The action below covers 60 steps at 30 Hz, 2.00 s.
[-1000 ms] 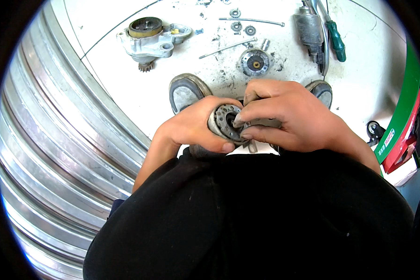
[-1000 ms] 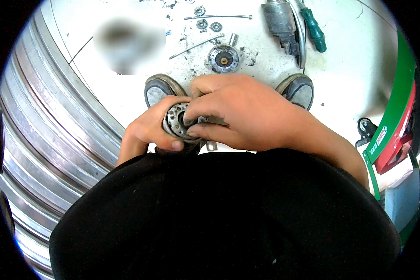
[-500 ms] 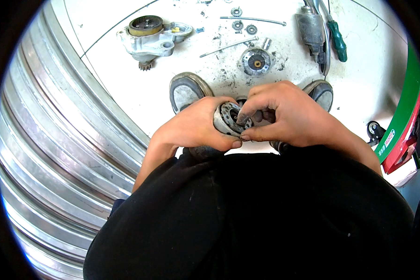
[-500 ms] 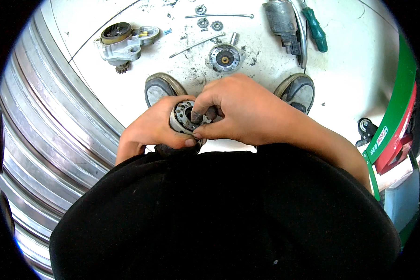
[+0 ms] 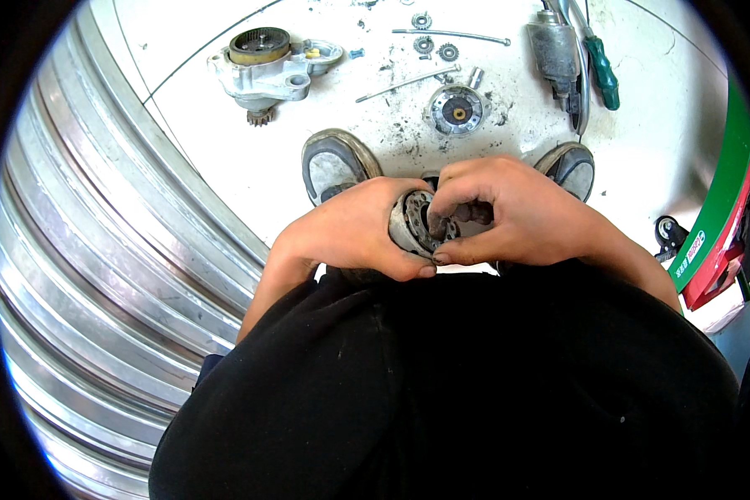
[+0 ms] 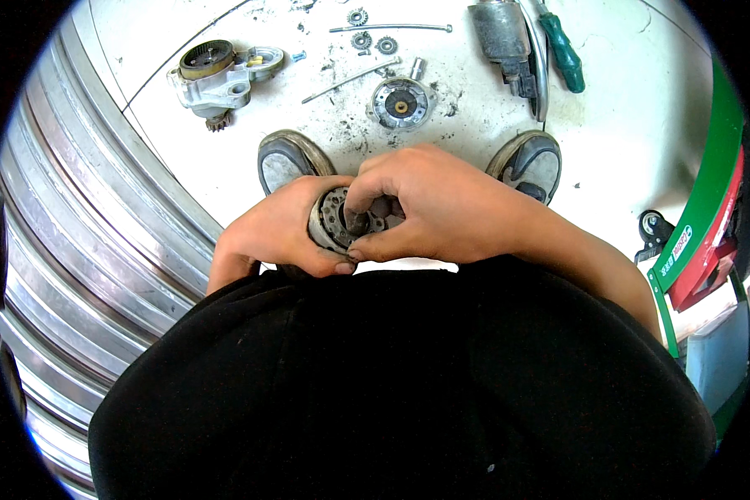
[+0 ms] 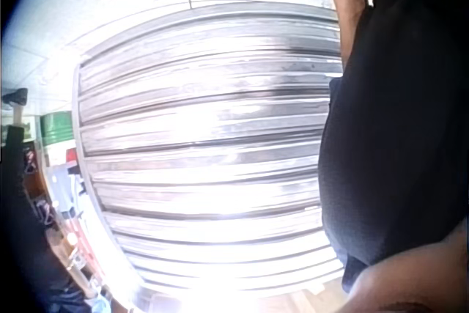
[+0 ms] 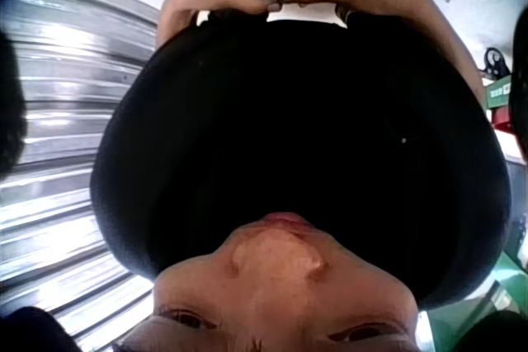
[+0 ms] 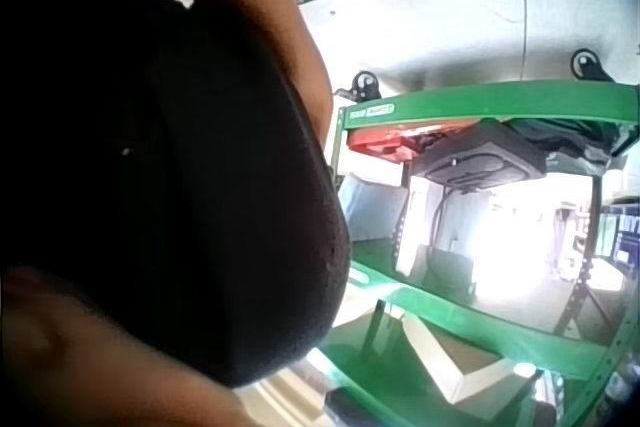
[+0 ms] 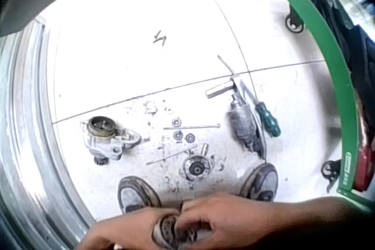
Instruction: The person sits on the floor and disassembles a cylindrical mechanical component, removing internal parts such as a clutch plate and shaft. They use a screwdriver to pry out debris and separate the housing, placing the removed pieces on the floor.
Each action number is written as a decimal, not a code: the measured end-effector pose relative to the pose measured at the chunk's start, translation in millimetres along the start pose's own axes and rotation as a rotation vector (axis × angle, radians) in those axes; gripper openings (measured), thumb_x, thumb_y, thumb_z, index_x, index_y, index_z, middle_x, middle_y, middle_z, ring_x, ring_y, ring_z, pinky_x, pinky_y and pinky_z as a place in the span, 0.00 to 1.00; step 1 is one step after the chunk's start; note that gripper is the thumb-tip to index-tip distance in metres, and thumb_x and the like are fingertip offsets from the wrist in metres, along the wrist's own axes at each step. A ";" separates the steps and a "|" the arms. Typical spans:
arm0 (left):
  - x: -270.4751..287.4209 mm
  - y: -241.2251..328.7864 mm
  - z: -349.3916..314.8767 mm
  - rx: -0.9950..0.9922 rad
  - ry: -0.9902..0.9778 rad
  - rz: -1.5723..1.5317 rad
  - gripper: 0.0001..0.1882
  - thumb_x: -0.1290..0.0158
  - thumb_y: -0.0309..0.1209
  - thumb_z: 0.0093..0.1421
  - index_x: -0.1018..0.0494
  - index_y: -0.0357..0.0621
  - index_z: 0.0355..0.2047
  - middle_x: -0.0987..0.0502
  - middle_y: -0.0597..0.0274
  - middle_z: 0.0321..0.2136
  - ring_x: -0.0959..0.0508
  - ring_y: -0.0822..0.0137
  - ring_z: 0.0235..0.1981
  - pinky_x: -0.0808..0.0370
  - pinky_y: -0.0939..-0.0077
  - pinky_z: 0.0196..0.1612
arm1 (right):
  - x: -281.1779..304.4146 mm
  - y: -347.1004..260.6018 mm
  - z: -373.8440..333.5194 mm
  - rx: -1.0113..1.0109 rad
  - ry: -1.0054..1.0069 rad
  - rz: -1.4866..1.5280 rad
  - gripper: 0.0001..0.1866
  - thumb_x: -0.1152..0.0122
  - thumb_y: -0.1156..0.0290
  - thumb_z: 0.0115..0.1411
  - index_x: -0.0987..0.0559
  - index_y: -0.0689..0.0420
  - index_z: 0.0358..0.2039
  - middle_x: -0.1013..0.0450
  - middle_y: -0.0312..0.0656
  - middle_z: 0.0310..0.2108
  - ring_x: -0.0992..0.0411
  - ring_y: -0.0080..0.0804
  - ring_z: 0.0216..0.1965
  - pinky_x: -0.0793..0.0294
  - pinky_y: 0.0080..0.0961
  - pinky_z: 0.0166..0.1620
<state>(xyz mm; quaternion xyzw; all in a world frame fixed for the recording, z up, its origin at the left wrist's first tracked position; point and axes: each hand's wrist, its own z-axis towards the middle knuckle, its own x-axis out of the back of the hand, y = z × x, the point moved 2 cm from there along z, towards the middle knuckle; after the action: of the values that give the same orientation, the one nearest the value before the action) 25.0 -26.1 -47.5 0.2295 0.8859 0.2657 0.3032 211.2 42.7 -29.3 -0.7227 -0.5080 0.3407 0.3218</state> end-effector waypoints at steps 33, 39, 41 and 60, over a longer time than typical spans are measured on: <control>-3.0 2.4 2.0 -0.078 -0.039 0.024 0.27 0.31 0.35 0.40 0.26 0.36 0.40 0.19 0.56 0.31 0.20 0.65 0.32 0.25 0.71 0.38 | -8.7 7.4 -3.2 0.184 0.081 -0.030 0.19 0.29 0.68 0.45 0.23 0.65 0.35 0.28 0.46 0.30 0.29 0.39 0.31 0.29 0.32 0.36; -3.5 6.9 -2.4 -0.052 0.022 0.047 0.27 0.31 0.35 0.39 0.26 0.36 0.39 0.20 0.55 0.30 0.20 0.62 0.32 0.25 0.70 0.39 | -3.9 10.3 -11.0 0.133 0.111 0.047 0.18 0.29 0.73 0.42 0.25 0.61 0.34 0.31 0.43 0.29 0.31 0.38 0.30 0.32 0.30 0.33; -4.0 10.2 -3.2 -0.070 0.053 0.055 0.28 0.31 0.35 0.37 0.26 0.36 0.39 0.21 0.53 0.30 0.20 0.59 0.33 0.25 0.68 0.40 | -3.0 10.0 -12.6 0.219 0.169 -0.028 0.18 0.29 0.74 0.41 0.26 0.60 0.33 0.32 0.42 0.29 0.31 0.37 0.30 0.32 0.30 0.32; -0.3 8.3 -6.0 -0.121 0.609 0.408 0.35 0.30 0.30 0.32 0.28 0.39 0.45 0.20 0.51 0.36 0.18 0.55 0.39 0.24 0.68 0.46 | -17.6 48.2 -4.7 0.712 0.603 -0.314 0.18 0.25 0.72 0.44 0.22 0.57 0.36 0.30 0.43 0.33 0.28 0.41 0.32 0.27 0.33 0.33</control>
<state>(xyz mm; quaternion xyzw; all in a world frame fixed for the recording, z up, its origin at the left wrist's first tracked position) 23.3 -22.0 -38.3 0.2935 0.8542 0.4286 -0.0205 235.5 12.0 -62.9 -0.5491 -0.3471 0.2162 0.7289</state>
